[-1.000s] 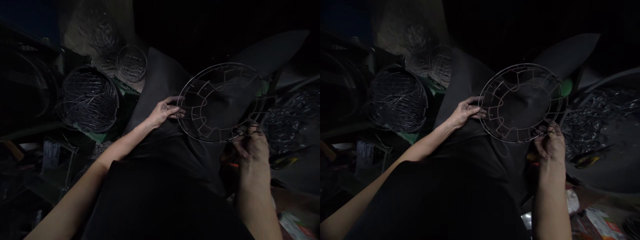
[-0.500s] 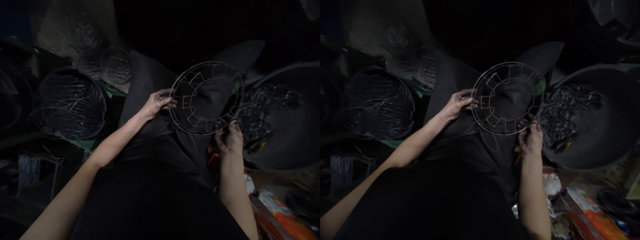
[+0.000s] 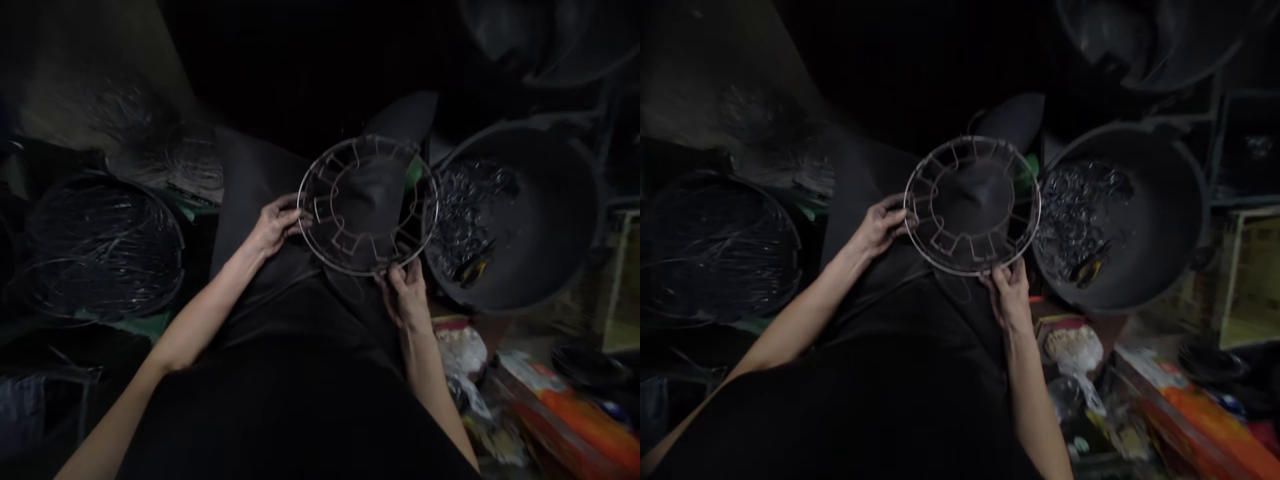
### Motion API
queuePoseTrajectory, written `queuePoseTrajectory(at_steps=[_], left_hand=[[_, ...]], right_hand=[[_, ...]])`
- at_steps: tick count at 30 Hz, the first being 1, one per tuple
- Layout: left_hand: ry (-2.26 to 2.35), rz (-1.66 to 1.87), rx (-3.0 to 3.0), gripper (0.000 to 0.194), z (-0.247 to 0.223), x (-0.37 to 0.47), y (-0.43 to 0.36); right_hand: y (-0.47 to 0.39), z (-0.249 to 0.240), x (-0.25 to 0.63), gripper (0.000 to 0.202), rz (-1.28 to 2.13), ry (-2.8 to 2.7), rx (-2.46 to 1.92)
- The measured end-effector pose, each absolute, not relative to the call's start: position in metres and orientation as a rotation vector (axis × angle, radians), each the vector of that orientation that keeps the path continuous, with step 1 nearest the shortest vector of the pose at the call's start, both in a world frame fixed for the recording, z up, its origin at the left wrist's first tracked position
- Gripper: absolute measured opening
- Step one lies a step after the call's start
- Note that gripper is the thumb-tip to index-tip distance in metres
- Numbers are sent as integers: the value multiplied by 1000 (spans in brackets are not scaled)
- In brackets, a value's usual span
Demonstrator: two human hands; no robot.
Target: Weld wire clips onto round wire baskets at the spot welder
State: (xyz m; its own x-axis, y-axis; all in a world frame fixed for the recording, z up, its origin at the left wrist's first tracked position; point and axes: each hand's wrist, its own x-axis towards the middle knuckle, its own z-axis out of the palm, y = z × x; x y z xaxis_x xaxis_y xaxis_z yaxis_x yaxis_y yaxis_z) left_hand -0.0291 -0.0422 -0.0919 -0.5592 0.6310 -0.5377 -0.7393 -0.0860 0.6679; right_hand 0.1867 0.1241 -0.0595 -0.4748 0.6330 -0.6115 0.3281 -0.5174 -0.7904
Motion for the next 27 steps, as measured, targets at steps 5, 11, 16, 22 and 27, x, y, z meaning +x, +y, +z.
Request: queuePoseTrajectory(at_steps=[5,11,16,22,27], left_hand=[[1044,1733,95,53,-66,-35,-71],[1167,1762,120,51,-59,-85,-51],[1386,1662,228,44,-47,-94,-27],[1363,1772,159,28,-24,-82,-42],[1563,1957,346,21,10,-103,-59]], right_hand=[[134,-69,215,53,2081,-1683,-1515],[145,-80,215,55,2119,-1857,-1484],[147,-69,210,55,2117,-1881,-1501],[153,-39,194,50,1835,-2114,-1313],[178,-15,138,37,1433,-2320,-923]])
